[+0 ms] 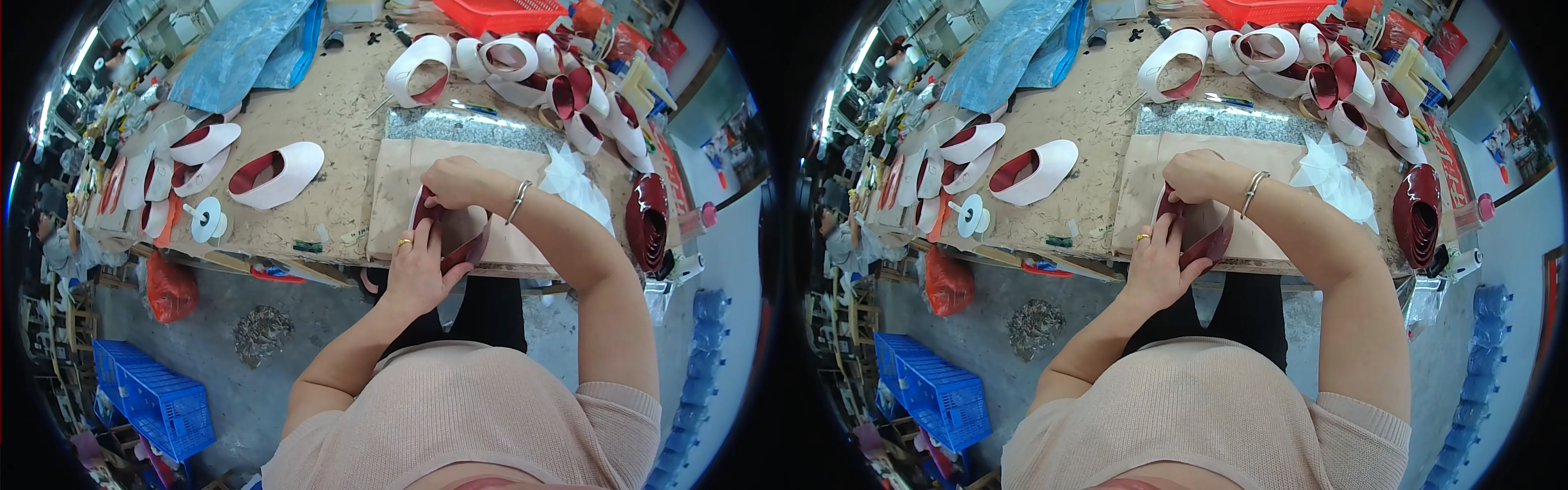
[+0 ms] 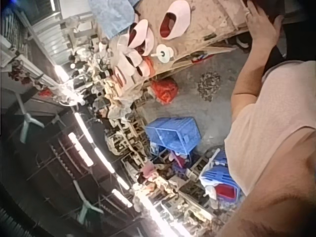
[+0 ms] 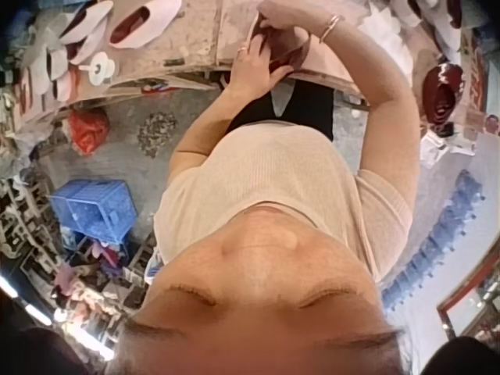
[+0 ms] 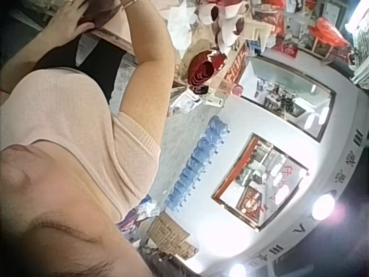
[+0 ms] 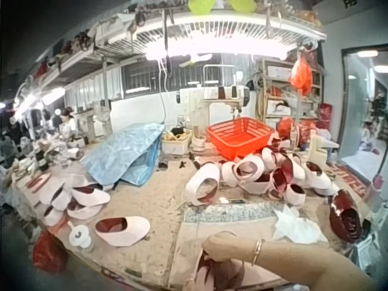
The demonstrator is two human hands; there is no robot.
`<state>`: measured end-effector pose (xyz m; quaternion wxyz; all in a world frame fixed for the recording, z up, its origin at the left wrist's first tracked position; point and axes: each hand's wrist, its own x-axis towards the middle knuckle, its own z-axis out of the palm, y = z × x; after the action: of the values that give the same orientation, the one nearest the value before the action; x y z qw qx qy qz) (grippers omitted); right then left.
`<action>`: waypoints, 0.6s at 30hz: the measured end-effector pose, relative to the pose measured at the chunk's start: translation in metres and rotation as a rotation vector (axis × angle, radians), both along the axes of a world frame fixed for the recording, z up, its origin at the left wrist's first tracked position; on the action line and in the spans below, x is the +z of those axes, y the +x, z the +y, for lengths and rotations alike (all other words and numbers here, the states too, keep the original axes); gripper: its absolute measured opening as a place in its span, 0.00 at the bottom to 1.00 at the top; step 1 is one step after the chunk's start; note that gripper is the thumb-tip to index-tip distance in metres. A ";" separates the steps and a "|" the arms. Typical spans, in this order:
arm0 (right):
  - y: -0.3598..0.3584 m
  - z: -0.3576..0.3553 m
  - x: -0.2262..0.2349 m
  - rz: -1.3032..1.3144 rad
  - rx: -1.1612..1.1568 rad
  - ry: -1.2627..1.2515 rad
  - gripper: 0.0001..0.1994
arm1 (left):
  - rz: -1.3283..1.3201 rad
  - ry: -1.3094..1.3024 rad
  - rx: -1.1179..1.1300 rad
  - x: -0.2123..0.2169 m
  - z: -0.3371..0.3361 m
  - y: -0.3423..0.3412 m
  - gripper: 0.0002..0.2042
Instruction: The recorder is assembling components of shoes by applying adhesive and lining to the uppers on a workbench.
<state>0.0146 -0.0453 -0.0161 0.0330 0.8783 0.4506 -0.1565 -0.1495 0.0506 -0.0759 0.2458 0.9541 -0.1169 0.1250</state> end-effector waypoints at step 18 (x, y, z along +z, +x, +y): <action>0.023 -0.050 0.017 0.317 -0.241 0.298 0.22 | 0.110 -0.159 -0.175 0.005 0.036 0.053 0.12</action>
<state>0.0374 -0.0956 0.0009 -0.1869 0.8852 0.3604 -0.2271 -0.0962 0.0861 -0.0710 0.3366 0.9232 -0.1758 0.0596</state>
